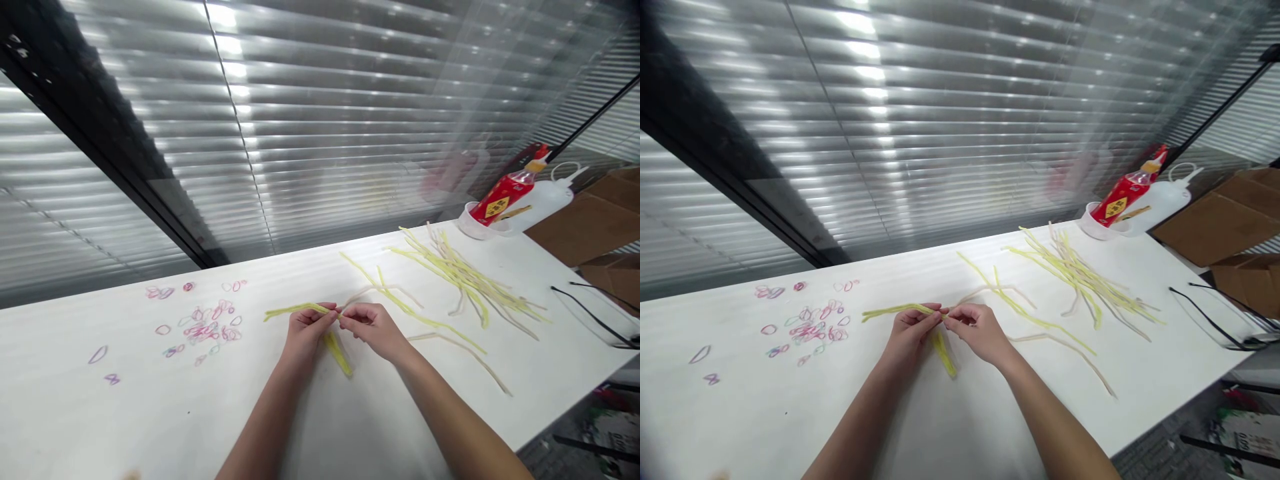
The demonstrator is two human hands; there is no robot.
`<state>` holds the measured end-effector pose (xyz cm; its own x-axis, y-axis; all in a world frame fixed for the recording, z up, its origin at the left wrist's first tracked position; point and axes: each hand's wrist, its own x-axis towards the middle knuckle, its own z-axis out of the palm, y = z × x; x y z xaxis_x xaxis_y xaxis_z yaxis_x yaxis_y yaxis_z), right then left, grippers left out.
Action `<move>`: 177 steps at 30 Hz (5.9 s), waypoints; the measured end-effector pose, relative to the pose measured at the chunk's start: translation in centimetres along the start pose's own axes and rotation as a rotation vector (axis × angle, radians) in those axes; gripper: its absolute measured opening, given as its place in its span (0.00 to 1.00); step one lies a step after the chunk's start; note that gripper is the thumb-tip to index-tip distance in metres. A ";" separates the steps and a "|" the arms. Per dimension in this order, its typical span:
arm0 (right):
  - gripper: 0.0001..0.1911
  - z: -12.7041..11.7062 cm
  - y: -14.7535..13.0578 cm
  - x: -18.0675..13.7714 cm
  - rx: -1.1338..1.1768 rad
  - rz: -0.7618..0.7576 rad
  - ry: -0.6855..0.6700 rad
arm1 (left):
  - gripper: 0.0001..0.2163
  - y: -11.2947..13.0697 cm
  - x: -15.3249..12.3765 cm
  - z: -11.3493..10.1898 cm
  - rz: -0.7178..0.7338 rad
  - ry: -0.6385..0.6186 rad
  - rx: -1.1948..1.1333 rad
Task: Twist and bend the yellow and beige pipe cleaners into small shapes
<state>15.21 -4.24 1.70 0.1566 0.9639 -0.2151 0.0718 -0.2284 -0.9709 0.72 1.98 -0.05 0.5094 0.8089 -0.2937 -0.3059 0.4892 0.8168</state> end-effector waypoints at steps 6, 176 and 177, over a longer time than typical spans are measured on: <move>0.08 0.1 0.4 0.2 0.299 0.175 -0.051 | 0.10 0.1 -0.1 0.0 -0.022 -0.038 -0.016; 0.20 1.7 -0.1 -0.1 0.907 -0.005 -0.277 | 0.03 1.2 0.0 -0.1 -0.146 0.079 -0.583; 0.20 1.8 -0.1 -0.1 0.912 -0.001 -0.243 | 0.02 1.2 0.0 0.0 -0.144 0.084 -0.574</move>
<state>13.41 -4.07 1.60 -0.0604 0.9896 -0.1308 -0.7429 -0.1320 -0.6562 0.33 2.61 0.93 0.5197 0.7330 -0.4390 -0.6360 0.6750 0.3740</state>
